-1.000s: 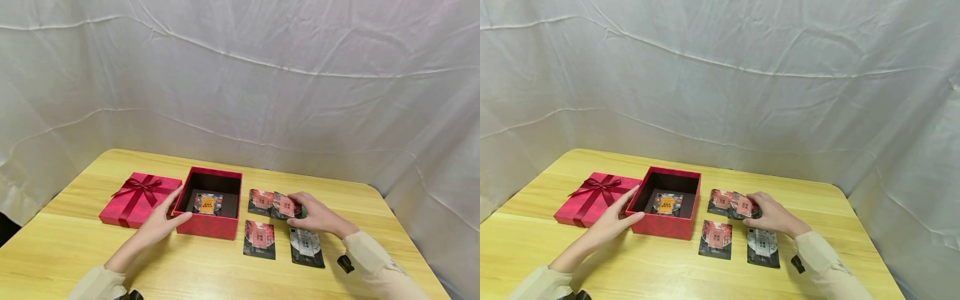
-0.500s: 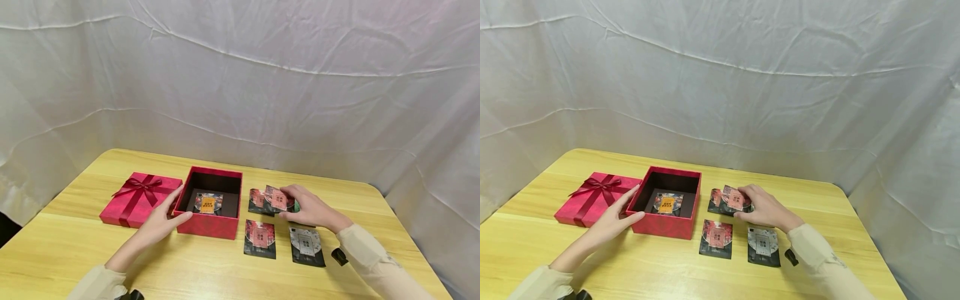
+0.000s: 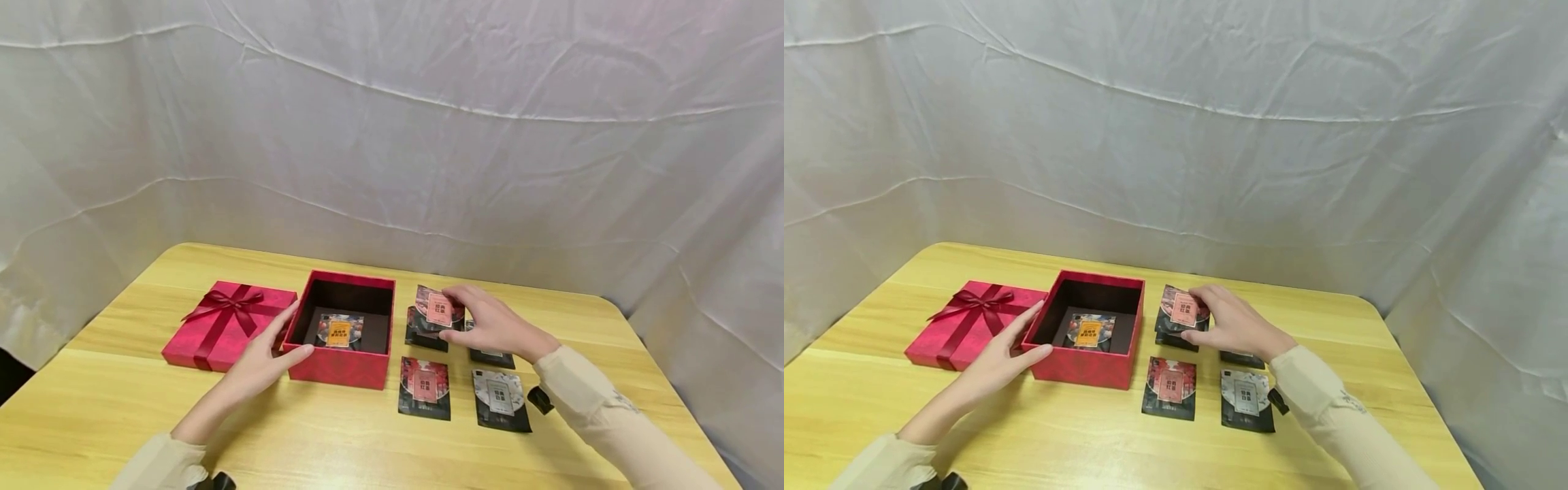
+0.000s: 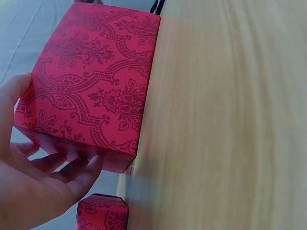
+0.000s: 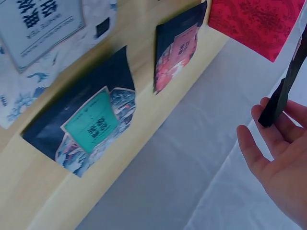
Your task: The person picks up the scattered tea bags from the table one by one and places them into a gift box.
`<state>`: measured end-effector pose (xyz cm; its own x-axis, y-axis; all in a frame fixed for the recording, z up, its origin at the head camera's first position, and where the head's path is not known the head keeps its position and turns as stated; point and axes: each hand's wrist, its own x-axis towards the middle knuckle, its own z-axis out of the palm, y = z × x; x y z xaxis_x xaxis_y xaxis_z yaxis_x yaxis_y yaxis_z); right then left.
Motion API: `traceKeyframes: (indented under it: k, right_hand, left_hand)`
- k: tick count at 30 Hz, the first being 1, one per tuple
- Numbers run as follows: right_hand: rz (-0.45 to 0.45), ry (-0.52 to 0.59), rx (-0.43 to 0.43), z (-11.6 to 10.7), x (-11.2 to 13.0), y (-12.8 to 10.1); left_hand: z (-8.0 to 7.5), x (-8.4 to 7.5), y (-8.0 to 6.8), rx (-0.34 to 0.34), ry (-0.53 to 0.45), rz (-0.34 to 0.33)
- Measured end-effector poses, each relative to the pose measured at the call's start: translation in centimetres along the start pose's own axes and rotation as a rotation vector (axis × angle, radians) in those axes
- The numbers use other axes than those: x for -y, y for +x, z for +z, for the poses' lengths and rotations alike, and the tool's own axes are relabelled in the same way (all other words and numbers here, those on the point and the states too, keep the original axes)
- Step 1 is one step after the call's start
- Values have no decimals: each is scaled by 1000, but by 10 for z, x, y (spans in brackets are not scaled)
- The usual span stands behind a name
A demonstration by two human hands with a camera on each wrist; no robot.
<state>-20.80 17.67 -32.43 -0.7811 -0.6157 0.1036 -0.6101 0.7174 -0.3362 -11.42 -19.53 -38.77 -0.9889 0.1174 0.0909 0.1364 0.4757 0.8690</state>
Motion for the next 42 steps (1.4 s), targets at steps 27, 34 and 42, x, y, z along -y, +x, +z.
traceKeyframes:
  k: [27, 34, 42]
  right_hand:
    - [-110, -93, 96, -7, 50, 40]
    - [-60, -107, 131, -11, 69, 51]
    - [-52, -147, 189, -13, 83, 61]
  left_hand:
    - [2, 5, 1, -5, 10, 8]
    - [2, 3, 2, -1, 9, 5]
    - [6, 1, 4, 4, 19, 11]
